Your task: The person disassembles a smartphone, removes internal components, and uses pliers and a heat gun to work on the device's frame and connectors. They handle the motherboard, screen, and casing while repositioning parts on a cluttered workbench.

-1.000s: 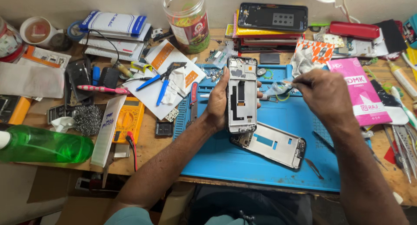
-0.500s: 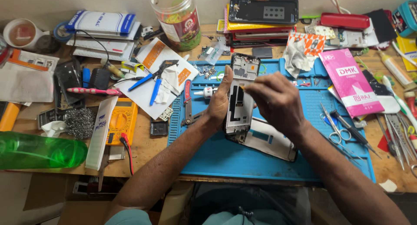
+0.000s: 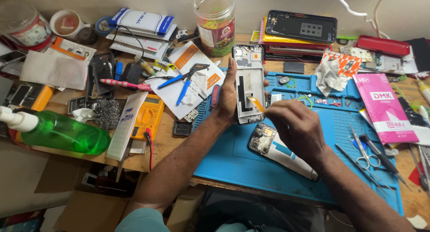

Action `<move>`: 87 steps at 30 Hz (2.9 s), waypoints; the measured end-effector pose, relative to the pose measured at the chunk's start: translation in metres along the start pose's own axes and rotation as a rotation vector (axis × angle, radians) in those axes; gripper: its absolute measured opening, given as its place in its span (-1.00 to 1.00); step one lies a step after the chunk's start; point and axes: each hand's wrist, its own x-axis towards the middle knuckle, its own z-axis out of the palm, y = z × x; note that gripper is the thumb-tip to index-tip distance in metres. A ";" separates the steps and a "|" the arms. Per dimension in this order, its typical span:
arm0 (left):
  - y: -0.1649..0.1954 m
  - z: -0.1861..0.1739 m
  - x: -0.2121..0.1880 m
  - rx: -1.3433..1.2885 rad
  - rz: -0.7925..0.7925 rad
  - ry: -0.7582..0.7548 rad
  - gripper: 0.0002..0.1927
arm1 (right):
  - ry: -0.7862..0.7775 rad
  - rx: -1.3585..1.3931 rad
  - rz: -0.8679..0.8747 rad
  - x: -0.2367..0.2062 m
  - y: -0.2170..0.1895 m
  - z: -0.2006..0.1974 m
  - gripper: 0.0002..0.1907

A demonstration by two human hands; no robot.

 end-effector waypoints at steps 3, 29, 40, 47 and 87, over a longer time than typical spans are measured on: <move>0.000 0.005 -0.002 -0.030 -0.017 0.011 -0.11 | 0.115 0.145 0.237 0.003 -0.001 -0.001 -0.65; 0.010 -0.033 0.017 -0.116 0.016 0.028 -0.41 | 0.171 1.398 0.599 0.002 0.033 -0.019 -0.26; 0.112 -0.106 -0.002 1.645 0.580 0.435 -0.53 | 0.168 1.419 0.834 -0.011 0.061 -0.006 -0.35; 0.079 -0.018 0.001 1.167 0.385 0.270 -0.44 | -0.030 1.600 0.885 -0.015 0.054 0.002 -0.35; 0.053 -0.034 0.003 0.560 0.210 0.072 -0.74 | 0.135 0.392 0.488 -0.006 0.057 -0.054 -0.73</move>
